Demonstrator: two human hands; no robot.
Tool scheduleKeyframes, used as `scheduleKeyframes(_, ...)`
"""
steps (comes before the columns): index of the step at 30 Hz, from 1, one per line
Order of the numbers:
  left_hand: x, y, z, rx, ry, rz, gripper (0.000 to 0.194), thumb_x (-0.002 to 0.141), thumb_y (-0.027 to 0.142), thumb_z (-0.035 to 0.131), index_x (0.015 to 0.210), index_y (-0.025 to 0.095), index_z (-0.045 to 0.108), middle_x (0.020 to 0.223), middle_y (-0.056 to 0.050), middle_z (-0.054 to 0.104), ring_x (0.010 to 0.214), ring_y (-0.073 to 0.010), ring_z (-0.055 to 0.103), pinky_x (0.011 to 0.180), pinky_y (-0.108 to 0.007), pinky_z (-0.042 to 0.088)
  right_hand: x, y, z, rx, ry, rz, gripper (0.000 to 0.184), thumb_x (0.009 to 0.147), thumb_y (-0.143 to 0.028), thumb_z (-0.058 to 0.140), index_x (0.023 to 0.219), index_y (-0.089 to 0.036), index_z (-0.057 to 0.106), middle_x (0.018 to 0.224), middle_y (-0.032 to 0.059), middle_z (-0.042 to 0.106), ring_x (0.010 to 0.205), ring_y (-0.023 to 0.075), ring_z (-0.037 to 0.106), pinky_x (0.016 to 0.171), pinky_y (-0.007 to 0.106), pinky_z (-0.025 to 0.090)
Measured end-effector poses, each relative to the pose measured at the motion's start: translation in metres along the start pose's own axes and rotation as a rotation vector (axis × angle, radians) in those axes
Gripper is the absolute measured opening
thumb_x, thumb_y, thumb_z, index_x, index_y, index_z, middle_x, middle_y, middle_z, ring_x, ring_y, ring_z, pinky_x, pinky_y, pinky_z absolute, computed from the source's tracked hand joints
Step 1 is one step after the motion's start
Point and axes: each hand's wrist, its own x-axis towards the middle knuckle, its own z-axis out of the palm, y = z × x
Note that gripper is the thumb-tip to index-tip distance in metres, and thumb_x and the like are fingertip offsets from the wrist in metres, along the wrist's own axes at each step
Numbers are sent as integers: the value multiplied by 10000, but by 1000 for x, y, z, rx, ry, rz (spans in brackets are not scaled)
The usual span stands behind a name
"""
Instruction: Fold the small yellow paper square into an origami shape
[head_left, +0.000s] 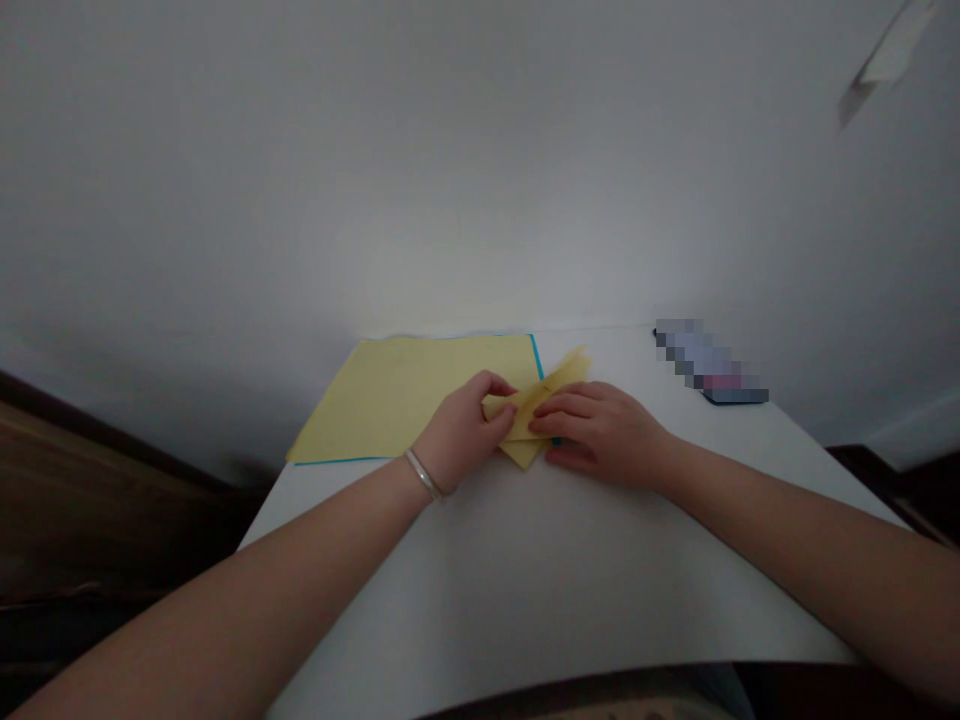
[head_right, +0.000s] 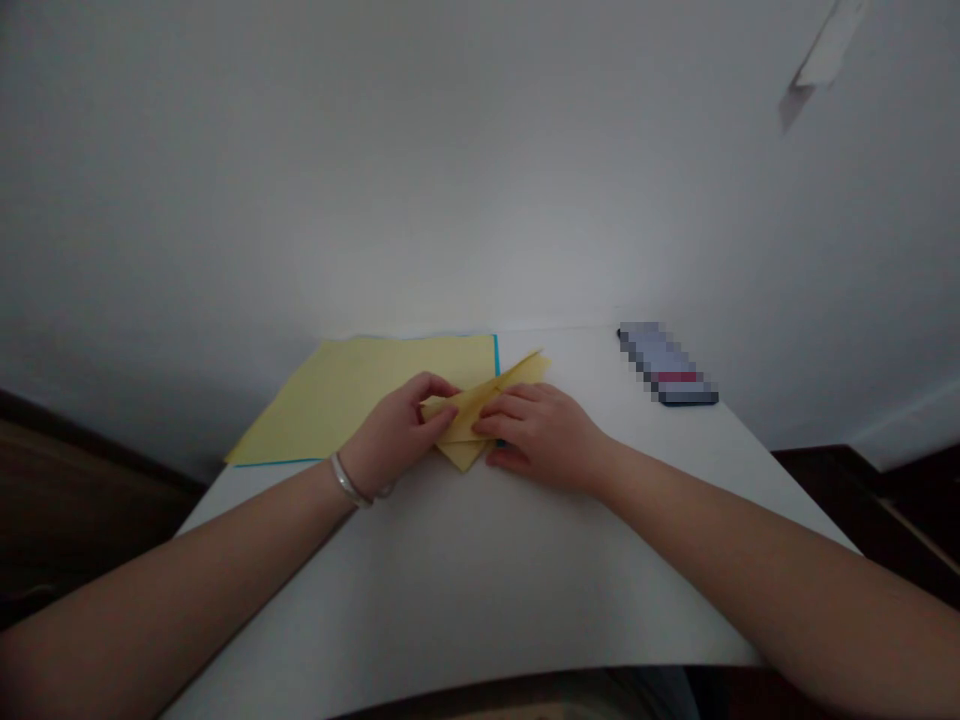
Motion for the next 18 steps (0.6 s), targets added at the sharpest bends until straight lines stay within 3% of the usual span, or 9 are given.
scheduleKeyframes(6,2,-2,6,-253,-64,-106,256,776,326,548,971,162,524,972,-43,621,518,-85,542,470,-228,450,0,-1,2,-62,7,-28,281,884,-276,471,1111,-204,620,1113,67,647,1008,220,555,840,378,437)
scheduleKeyframes(10,2,1,6,-253,-80,-114,235,771,315,559,944,161,517,816,-6,614,494,-82,524,450,-206,427,-1,-3,2,-129,22,-61,280,897,-288,453,1094,-203,632,1059,74,664,933,211,574,771,347,443)
scheduleKeyframes(13,0,3,5,-214,-120,-66,211,790,301,541,950,166,514,728,17,601,502,-89,536,456,-198,424,0,-5,2,-158,11,-61,272,908,-282,429,1035,-202,656,982,68,677,875,199,577,724,324,435)
scheduleKeyframes(18,-2,4,2,-65,-104,85,167,820,267,516,964,184,511,919,-30,647,734,-134,624,644,-252,503,1,-7,3,-147,-9,-21,257,906,-277,433,956,-217,678,884,49,678,802,177,575,659,298,409)
